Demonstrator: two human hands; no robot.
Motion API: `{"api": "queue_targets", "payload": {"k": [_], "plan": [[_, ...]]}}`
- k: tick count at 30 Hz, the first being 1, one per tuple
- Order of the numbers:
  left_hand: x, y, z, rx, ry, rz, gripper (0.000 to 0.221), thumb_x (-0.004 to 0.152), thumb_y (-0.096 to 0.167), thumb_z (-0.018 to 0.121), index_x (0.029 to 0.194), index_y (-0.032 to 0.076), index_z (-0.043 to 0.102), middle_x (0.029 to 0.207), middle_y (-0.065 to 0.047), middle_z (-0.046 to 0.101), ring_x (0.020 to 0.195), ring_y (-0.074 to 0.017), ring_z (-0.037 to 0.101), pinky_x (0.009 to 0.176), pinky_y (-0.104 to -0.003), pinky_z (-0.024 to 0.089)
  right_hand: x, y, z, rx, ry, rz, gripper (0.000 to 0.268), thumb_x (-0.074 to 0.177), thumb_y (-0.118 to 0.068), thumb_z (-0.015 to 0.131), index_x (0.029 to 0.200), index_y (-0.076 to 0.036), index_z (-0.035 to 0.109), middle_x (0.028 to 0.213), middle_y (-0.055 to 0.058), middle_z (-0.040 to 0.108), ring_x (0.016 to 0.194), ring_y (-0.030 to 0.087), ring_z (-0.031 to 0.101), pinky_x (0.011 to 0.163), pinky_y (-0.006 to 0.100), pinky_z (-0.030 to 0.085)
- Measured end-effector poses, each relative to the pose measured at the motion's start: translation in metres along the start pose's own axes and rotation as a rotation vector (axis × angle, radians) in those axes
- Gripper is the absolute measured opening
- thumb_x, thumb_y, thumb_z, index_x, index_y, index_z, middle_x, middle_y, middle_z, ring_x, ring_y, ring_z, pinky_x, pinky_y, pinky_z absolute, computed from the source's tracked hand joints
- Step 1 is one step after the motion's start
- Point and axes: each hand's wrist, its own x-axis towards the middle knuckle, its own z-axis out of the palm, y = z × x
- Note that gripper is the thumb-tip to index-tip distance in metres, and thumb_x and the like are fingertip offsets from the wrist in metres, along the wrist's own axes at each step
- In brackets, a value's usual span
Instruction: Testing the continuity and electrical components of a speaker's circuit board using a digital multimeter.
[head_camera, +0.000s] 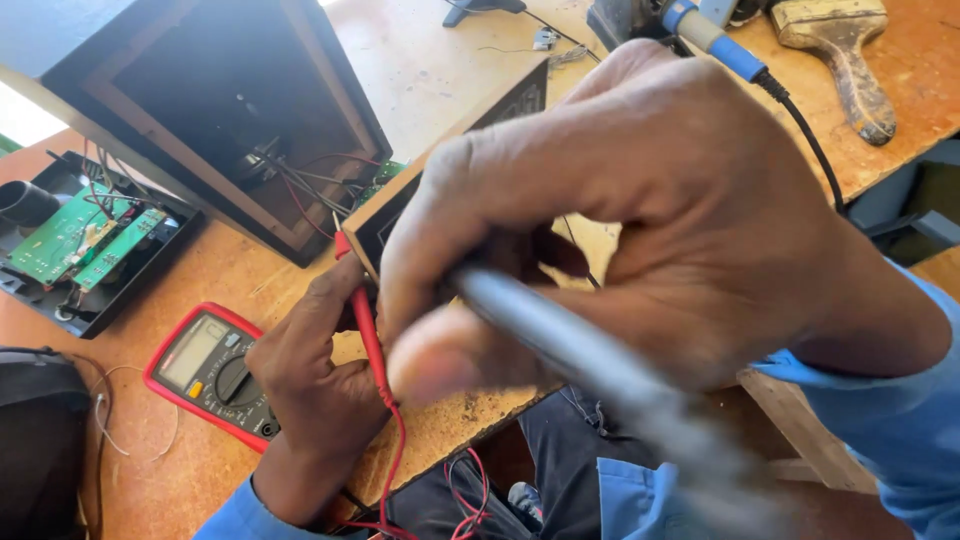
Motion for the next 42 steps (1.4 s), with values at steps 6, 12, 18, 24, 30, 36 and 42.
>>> {"api": "queue_targets", "payload": {"k": [6, 12, 18, 24, 30, 36, 42], "plan": [[0.006, 0.012, 0.001, 0.074, 0.009, 0.029, 0.029, 0.091, 0.011, 0.074, 0.112, -0.01, 0.071, 0.099, -0.019, 0.076, 0.079, -0.0267, 0.074, 0.071, -0.035, 0.058, -0.003, 0.006, -0.009, 0.017, -0.063, -0.079, 0.027, 0.106, -0.024, 0.054, 0.109, -0.004, 0.072, 0.098, 0.009, 0.074, 0.085, 0.02, 0.07, 0.067, 0.034, 0.049], [0.003, 0.015, 0.002, -0.001, 0.004, 0.049, 0.031, 0.089, 0.012, 0.078, 0.111, -0.008, 0.071, 0.095, -0.016, 0.076, 0.076, -0.0214, 0.074, 0.071, -0.033, 0.06, -0.038, 0.03, -0.009, 0.002, -0.067, 0.118, 0.035, 0.105, -0.028, 0.047, 0.117, -0.004, 0.069, 0.096, 0.009, 0.074, 0.079, 0.02, 0.073, 0.069, 0.035, 0.062], [0.001, 0.02, 0.002, -0.119, -0.047, 0.11, 0.03, 0.092, 0.01, 0.075, 0.117, -0.005, 0.067, 0.101, -0.016, 0.077, 0.078, -0.0218, 0.077, 0.072, -0.032, 0.063, -0.07, 0.036, -0.002, 0.029, 0.146, 0.37, 0.03, 0.101, -0.016, 0.066, 0.116, 0.01, 0.068, 0.102, 0.02, 0.072, 0.091, 0.025, 0.075, 0.077, 0.032, 0.06], [0.005, 0.036, 0.0, -0.147, -0.151, 0.181, 0.025, 0.095, 0.016, 0.072, 0.116, 0.005, 0.064, 0.098, -0.003, 0.078, 0.071, -0.0182, 0.075, 0.062, -0.036, 0.06, -0.089, 0.061, 0.024, 0.221, 0.356, 0.448, 0.032, 0.105, -0.017, 0.057, 0.121, 0.01, 0.061, 0.097, 0.021, 0.07, 0.07, 0.023, 0.067, 0.058, 0.026, 0.047], [-0.003, 0.036, 0.013, -0.162, -0.136, 0.267, 0.03, 0.097, 0.018, 0.073, 0.116, -0.005, 0.067, 0.085, -0.013, 0.073, 0.061, -0.0278, 0.068, 0.048, -0.043, 0.051, -0.057, 0.06, 0.051, 0.357, 0.326, 0.758, 0.045, 0.101, -0.033, 0.054, 0.126, 0.005, 0.053, 0.107, 0.025, 0.07, 0.075, 0.036, 0.075, 0.055, 0.036, 0.05], [-0.007, 0.039, 0.012, -0.246, -0.272, 0.171, 0.03, 0.105, 0.022, 0.066, 0.124, -0.002, 0.064, 0.083, -0.015, 0.07, 0.063, -0.0352, 0.068, 0.054, -0.049, 0.053, -0.048, 0.073, 0.078, 0.391, 0.343, 0.604, 0.067, 0.091, -0.041, 0.055, 0.138, 0.007, 0.049, 0.111, 0.021, 0.064, 0.09, 0.028, 0.066, 0.066, 0.039, 0.057], [-0.01, 0.036, 0.009, -0.434, -0.488, 0.103, 0.041, 0.108, 0.026, 0.057, 0.141, 0.003, 0.052, 0.114, -0.023, 0.072, 0.09, -0.0393, 0.072, 0.059, -0.056, 0.052, -0.024, 0.068, 0.077, 0.347, 0.289, 0.672, 0.066, 0.085, -0.022, 0.056, 0.143, 0.005, 0.044, 0.125, 0.021, 0.063, 0.103, 0.032, 0.067, 0.082, 0.041, 0.054]]}}
